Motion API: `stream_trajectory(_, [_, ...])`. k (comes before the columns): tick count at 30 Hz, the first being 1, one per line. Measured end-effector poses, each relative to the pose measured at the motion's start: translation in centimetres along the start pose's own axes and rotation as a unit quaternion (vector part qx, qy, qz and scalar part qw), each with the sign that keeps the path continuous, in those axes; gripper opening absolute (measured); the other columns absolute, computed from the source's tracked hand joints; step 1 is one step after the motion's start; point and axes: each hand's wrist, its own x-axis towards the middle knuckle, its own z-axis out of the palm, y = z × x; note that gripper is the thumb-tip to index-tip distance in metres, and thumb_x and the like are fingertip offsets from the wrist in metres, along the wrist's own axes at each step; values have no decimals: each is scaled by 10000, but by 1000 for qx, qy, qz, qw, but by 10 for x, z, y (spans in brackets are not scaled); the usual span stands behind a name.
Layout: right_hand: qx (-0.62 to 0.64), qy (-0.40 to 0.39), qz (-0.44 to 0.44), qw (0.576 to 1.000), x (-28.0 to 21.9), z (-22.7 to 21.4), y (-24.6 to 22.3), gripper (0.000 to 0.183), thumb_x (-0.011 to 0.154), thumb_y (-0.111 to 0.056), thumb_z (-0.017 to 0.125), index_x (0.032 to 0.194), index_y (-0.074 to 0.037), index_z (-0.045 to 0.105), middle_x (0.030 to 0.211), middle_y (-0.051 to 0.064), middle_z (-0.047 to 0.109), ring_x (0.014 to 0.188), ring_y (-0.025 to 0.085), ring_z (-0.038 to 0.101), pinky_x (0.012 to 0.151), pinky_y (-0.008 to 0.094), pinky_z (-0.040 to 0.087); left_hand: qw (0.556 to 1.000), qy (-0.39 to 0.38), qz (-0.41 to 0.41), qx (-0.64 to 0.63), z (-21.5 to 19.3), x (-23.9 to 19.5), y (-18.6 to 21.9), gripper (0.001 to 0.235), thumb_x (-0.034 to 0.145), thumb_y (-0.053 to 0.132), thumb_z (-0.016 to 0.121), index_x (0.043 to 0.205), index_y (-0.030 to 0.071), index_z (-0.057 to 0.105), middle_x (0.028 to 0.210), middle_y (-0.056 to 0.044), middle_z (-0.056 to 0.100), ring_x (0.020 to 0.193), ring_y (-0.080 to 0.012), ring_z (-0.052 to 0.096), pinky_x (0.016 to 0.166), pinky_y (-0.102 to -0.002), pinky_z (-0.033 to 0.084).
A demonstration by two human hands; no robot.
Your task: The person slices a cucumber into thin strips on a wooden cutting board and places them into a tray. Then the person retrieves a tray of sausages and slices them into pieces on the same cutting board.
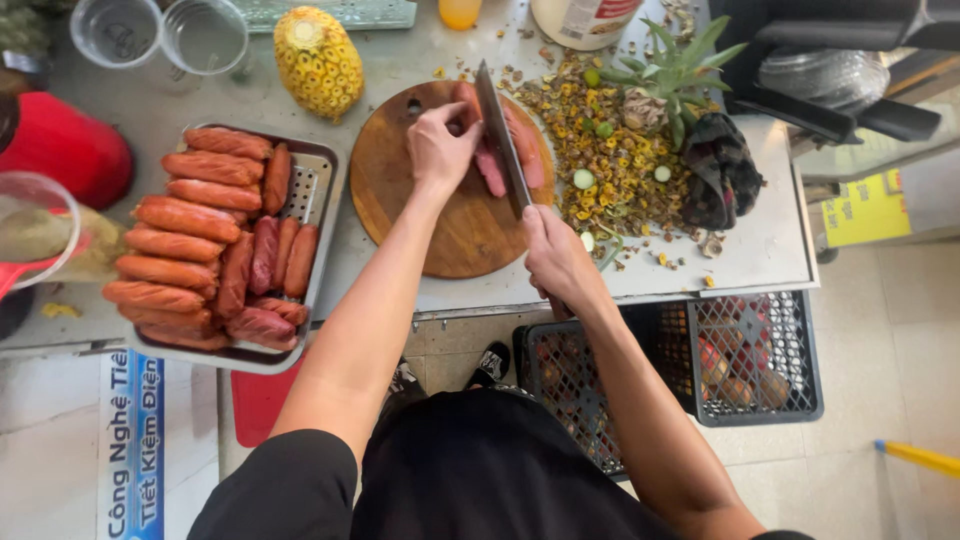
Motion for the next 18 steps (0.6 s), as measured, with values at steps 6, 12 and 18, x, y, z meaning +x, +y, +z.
stream_trajectory(6, [4, -2, -22, 1000, -5, 5, -4, 371, 1079, -386, 381, 1205, -92, 569, 570, 24, 469, 415, 139, 496, 382, 333, 428, 994, -44, 17, -101, -21, -14, -14, 307, 880, 204, 736, 1138, 38, 749, 981, -122, 804, 860, -184, 812, 769, -315, 619])
stream_trajectory(12, [2, -67, -58, 996, -9, 28, -10, 370, 1078, -378, 388, 1242, -104, 576, 564, 14, 459, 407, 127, 471, 374, 329, 405, 999, 20, 34, -20, -100, -29, -18, 264, 905, 200, 739, 1101, 26, 773, 957, -135, 802, 874, -208, 800, 788, -325, 616])
stream_trajectory(18, [-43, -106, -86, 990, -19, 55, 5, 411, 1068, -378, 415, 1351, -127, 575, 579, 12, 494, 451, 122, 499, 425, 327, 439, 935, 182, 42, 302, -213, -17, -31, 333, 860, 269, 803, 1097, 43, 742, 1148, -161, 728, 1102, -344, 640, 1025, -494, 439])
